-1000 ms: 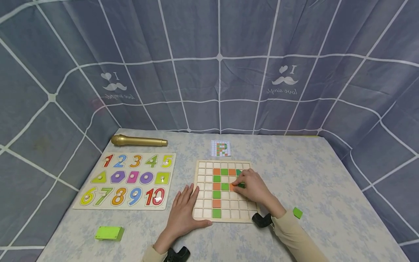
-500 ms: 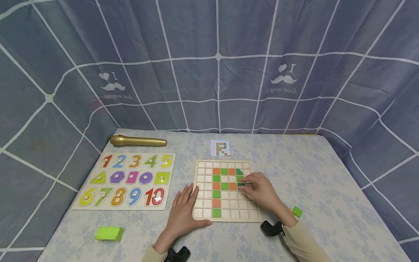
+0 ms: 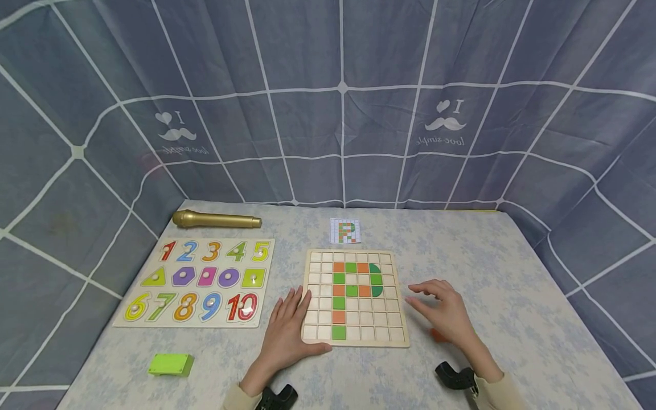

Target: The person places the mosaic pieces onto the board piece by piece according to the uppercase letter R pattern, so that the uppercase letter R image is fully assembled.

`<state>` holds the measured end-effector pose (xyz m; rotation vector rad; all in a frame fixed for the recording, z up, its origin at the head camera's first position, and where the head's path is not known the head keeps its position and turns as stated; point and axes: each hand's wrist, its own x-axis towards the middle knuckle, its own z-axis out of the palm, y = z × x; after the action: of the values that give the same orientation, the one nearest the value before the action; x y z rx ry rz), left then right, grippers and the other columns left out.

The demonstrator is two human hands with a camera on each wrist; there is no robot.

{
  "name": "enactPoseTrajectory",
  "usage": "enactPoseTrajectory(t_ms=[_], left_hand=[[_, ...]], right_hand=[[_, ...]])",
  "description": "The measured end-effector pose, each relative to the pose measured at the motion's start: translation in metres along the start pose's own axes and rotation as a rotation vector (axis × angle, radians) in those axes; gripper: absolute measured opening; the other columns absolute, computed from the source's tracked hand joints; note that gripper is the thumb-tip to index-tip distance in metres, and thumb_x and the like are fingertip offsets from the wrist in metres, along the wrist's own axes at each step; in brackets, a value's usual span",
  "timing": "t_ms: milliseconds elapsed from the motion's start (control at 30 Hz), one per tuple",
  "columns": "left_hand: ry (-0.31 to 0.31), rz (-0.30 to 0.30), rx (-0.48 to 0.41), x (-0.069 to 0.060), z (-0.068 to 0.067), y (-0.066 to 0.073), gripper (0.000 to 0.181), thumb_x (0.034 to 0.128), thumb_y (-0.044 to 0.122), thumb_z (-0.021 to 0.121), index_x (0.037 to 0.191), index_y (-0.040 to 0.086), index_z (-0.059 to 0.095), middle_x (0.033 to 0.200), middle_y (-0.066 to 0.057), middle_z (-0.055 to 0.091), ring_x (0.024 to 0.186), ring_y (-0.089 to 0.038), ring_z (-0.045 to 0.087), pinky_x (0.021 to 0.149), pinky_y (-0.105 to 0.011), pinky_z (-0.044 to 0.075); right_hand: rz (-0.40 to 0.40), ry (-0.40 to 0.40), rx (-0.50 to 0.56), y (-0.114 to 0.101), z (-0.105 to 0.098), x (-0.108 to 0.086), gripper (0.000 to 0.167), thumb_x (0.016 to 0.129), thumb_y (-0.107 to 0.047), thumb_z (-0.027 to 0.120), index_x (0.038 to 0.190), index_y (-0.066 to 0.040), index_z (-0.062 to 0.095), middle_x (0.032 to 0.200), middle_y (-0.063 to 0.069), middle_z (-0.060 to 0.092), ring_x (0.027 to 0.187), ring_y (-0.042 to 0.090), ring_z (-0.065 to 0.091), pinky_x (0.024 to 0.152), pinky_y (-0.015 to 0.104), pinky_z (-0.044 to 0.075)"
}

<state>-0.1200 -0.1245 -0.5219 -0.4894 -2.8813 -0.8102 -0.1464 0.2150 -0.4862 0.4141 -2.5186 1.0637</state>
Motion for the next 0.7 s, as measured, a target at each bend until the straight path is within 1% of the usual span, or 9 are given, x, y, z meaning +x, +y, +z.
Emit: enactPoseTrajectory(t_ms=[133, 233, 333, 433, 567, 700], left_hand=[[0.000, 0.000, -0.003, 0.000, 0.000, 0.000, 0.116, 0.0596, 0.068, 0.074, 0.147, 0.003, 0.034, 0.151, -0.018, 0.028, 0.141, -0.033, 0.015, 0.112, -0.048, 0.008], [-0.002, -0.003, -0.003, 0.000, 0.000, 0.000, 0.116, 0.0596, 0.069, 0.074, 0.147, 0.003, 0.034, 0.151, -0.018, 0.028, 0.141, -0.033, 0.015, 0.112, -0.048, 0.008], [-0.003, -0.003, 0.002, 0.000, 0.000, -0.001, 0.116, 0.0598, 0.070, 0.074, 0.147, 0.003, 0.034, 0.151, -0.018, 0.027, 0.141, -0.033, 0.015, 0.112, -0.048, 0.008], [-0.002, 0.000, 0.008, 0.000, 0.001, -0.001, 0.116, 0.0600, 0.070, 0.073, 0.147, 0.003, 0.034, 0.151, -0.018, 0.027, 0.141, -0.033, 0.015, 0.112, -0.048, 0.008], [0.000, 0.001, 0.007, 0.000, 0.001, -0.002, 0.116, 0.0599, 0.070, 0.073, 0.147, 0.003, 0.034, 0.151, -0.018, 0.028, 0.141, -0.033, 0.015, 0.112, -0.049, 0.009], [-0.004, -0.001, 0.011, 0.000, 0.002, -0.002, 0.116, 0.0600, 0.070, 0.073, 0.147, 0.004, 0.034, 0.151, -0.017, 0.027, 0.141, -0.033, 0.015, 0.112, -0.049, 0.009]], right_hand=[[0.068, -0.002, -0.017, 0.002, -0.012, -0.009, 0.026, 0.075, -0.011, 0.081, 0.100, -0.009, 0.074, 0.092, -0.002, 0.067, 0.082, 0.019, 0.053, 0.069, 0.040, 0.044], [0.097, -0.005, -0.032, 0.005, -0.019, -0.016, 0.027, 0.075, -0.012, 0.081, 0.101, -0.009, 0.074, 0.093, -0.002, 0.067, 0.082, 0.019, 0.053, 0.069, 0.038, 0.043], [0.108, -0.009, -0.050, 0.008, -0.026, -0.021, 0.028, 0.074, -0.014, 0.082, 0.100, -0.010, 0.074, 0.094, -0.002, 0.067, 0.082, 0.019, 0.053, 0.069, 0.038, 0.043], [0.115, -0.028, -0.072, 0.011, -0.031, -0.025, 0.027, 0.074, -0.017, 0.083, 0.099, -0.011, 0.075, 0.095, -0.004, 0.066, 0.085, 0.018, 0.052, 0.068, 0.038, 0.043], [0.113, -0.073, -0.087, 0.015, -0.036, -0.028, 0.025, 0.074, -0.019, 0.083, 0.097, -0.012, 0.075, 0.097, -0.004, 0.066, 0.086, 0.018, 0.051, 0.067, 0.039, 0.045], [0.115, -0.129, -0.084, 0.020, -0.040, -0.030, 0.026, 0.072, -0.021, 0.084, 0.096, -0.013, 0.075, 0.096, -0.004, 0.066, 0.083, 0.018, 0.050, 0.067, 0.039, 0.045]])
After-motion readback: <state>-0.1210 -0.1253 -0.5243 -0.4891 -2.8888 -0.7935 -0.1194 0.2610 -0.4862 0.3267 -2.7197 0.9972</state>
